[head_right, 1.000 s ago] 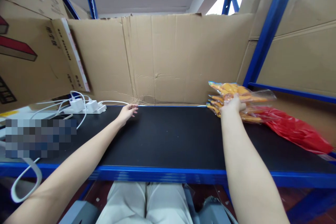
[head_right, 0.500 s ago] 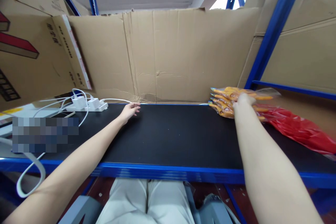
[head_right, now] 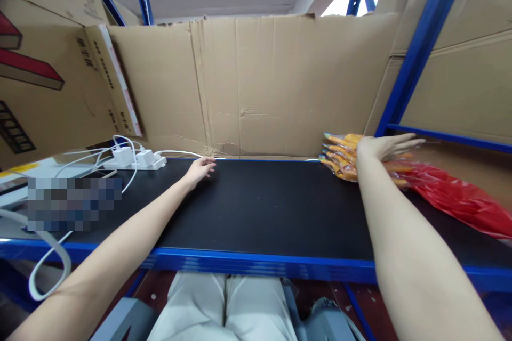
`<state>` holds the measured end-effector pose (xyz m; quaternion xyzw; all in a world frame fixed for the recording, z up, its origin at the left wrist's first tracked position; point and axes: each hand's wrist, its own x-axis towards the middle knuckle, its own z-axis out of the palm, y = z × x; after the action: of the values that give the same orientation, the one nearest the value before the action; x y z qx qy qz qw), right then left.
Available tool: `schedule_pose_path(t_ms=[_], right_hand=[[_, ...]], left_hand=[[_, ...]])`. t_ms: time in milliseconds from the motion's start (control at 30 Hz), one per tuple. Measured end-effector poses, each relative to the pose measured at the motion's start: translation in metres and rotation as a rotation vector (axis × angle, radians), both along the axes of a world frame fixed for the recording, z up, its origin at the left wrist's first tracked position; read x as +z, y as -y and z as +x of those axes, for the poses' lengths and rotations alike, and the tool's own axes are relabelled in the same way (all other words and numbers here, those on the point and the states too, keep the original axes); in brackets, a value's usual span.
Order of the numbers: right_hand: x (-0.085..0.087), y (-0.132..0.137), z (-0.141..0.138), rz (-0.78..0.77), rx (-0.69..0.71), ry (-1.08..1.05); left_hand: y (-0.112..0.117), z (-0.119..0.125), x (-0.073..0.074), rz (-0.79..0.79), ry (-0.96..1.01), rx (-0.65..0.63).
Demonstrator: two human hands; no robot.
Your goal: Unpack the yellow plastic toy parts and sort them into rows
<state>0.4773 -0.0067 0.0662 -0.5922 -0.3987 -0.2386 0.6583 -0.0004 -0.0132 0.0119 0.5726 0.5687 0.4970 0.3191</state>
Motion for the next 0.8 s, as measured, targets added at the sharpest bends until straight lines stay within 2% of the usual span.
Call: schedule_pose_path(t_ms=[100, 200, 267, 333, 433, 533, 667, 800], right_hand=[[0.016, 0.0, -0.023, -0.113, -0.065, -0.012], [0.014, 0.001, -0.06, -0.144, 0.017, 0.336], [-0.002, -0.001, -0.083, -0.17, 0.117, 0.484], [-0.026, -0.006, -0.102, -0.305, 0.275, 0.614], [-0.064, -0.014, -0.122, -0.696, 0.476, 0.782], [-0.086, -0.017, -0.133, -0.918, 0.546, 0.782], [-0.089, -0.016, -0.138, -0.976, 0.54, 0.723], [-0.084, -0.014, -0.138, -0.989, 0.538, 0.716]], left_hand=[[-0.001, 0.0, -0.001, 0.0, -0.046, -0.006], [-0.004, -0.001, -0.004, 0.02, -0.17, -0.01], [-0.005, -0.003, -0.005, 0.075, -0.334, -0.006], [-0.004, -0.004, -0.005, 0.128, -0.537, -0.014], [0.004, -0.005, 0.0, 0.121, -0.814, -0.046], [0.017, -0.006, 0.013, 0.022, -1.016, -0.026], [0.032, -0.011, 0.04, -0.091, -1.168, 0.159], [0.046, -0.031, 0.062, -0.009, -1.104, 0.41]])
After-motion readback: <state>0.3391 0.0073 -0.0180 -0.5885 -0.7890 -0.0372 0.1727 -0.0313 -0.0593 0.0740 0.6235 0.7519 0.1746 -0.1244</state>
